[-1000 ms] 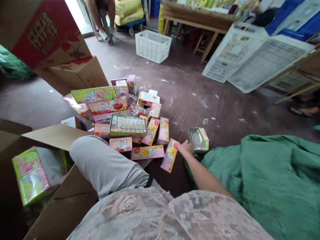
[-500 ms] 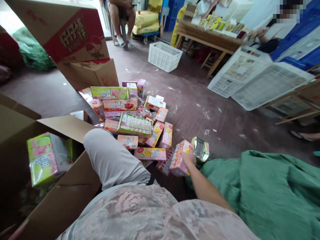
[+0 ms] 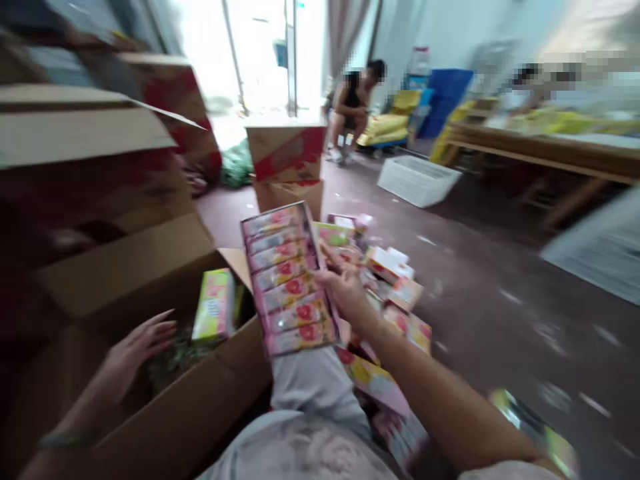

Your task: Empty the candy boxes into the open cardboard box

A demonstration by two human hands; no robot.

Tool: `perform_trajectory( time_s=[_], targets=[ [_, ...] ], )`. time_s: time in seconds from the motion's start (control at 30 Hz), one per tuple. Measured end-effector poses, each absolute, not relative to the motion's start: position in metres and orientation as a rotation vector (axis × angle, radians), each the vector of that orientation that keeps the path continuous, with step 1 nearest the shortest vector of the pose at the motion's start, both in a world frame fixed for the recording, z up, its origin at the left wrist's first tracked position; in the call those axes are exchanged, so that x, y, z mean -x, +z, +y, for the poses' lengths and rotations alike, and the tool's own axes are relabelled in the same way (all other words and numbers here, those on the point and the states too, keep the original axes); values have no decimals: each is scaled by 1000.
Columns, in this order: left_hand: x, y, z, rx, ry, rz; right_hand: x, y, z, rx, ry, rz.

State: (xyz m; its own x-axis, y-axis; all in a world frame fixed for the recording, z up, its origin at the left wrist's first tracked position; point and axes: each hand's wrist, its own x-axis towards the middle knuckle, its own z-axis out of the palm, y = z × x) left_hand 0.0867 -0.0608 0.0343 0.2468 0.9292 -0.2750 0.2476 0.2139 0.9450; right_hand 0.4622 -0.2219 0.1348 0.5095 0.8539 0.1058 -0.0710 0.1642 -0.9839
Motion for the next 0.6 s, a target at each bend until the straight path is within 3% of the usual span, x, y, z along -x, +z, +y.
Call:
perform_trajectory(
  time_s=[0.1,0.2,0.4,0.6],
  targets=[
    [-92,53,-66,-1067,753,822,-366,120,-143,928,1289,-856],
    [-80,54,-62,-828,811,693,-285,97,-93,793,1593,-857],
    [-35,33,-61,-465,1050,633,-214,60,-42,870,1723,-852],
    [-11,8,-41,-294,1044,393,-205,62,-18,934,2031,-885]
  ],
)
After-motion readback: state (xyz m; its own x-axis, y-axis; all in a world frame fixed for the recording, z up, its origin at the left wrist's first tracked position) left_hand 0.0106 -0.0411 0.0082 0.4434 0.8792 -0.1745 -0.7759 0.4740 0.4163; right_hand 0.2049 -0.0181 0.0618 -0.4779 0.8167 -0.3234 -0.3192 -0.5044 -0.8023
